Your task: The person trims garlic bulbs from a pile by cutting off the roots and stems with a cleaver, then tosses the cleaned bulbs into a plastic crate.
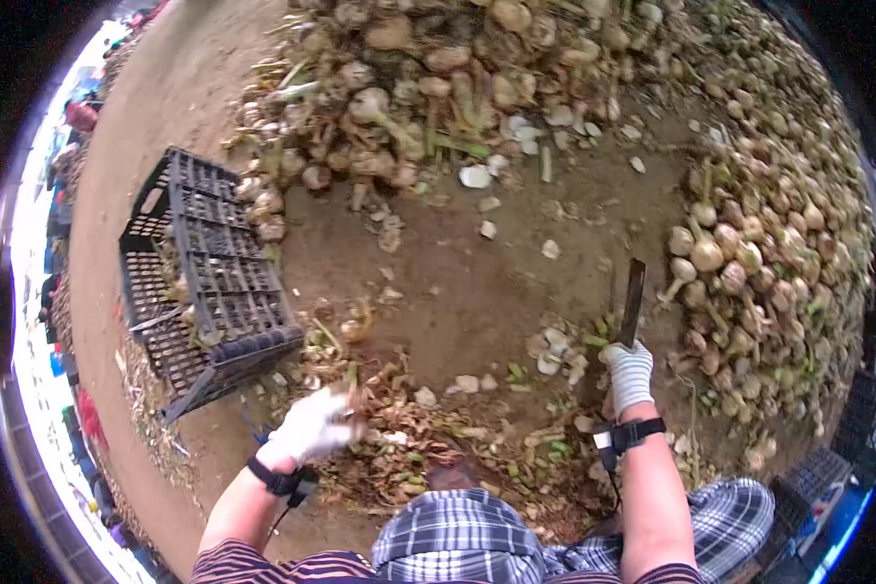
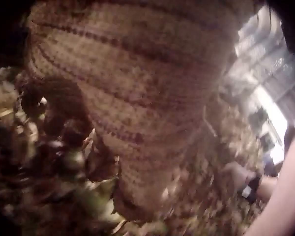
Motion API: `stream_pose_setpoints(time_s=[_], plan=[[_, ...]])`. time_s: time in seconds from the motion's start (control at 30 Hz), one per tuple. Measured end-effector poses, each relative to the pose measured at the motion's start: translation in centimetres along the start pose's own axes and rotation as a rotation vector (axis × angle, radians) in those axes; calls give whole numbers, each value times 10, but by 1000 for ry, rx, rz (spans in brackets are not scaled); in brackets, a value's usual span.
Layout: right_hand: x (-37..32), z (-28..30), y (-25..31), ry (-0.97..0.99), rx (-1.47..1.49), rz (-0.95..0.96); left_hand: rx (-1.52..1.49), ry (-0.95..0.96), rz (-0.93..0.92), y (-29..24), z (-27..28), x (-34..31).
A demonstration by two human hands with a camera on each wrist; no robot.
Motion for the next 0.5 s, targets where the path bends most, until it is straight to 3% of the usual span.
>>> stream_pose_setpoints(time_s=[0.03, 0.1, 0.17, 0.23, 0.3, 0.37, 0.43, 0.47, 0.5], plan=[[-8, -7, 14, 28, -37, -54, -81, -302, 13, 0, 10, 14], [-13, -20, 30, 62, -81, -95, 37, -772, 189, 5, 32, 59], [-11, -39, 44, 107, 87, -119, 142, -779, 395, 66, 31, 109], [-9, -57, 62, 127, 71, -119, -92, -567, 543, 67, 7, 138], [-3, -67, 73, 126, 35, -167, -26, -321, 253, 16, 14, 128], [-3, -76, 78, 156, 94, -77, -294, -308, 12, 9, 20, 135], [-21, -81, 92, 156, 143, -175, -446, -686, 51, -10, 63, 141], [-14, -87, 96, 70, 56, -246, -328, -981, 96, -1, 74, 156], [-15, -84, 94, 89, 104, -295, -219, -1079, 127, 9, 93, 176]])
Point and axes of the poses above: each hand's wrist, its own x-axis towards the middle knuckle, its own z-axis out of the back of the hand, y = z × x, the point moved 1 cm from there along x, towards the middle knuckle, and after that the axes turned 14 degrees about -z, right-handed, at the moved point
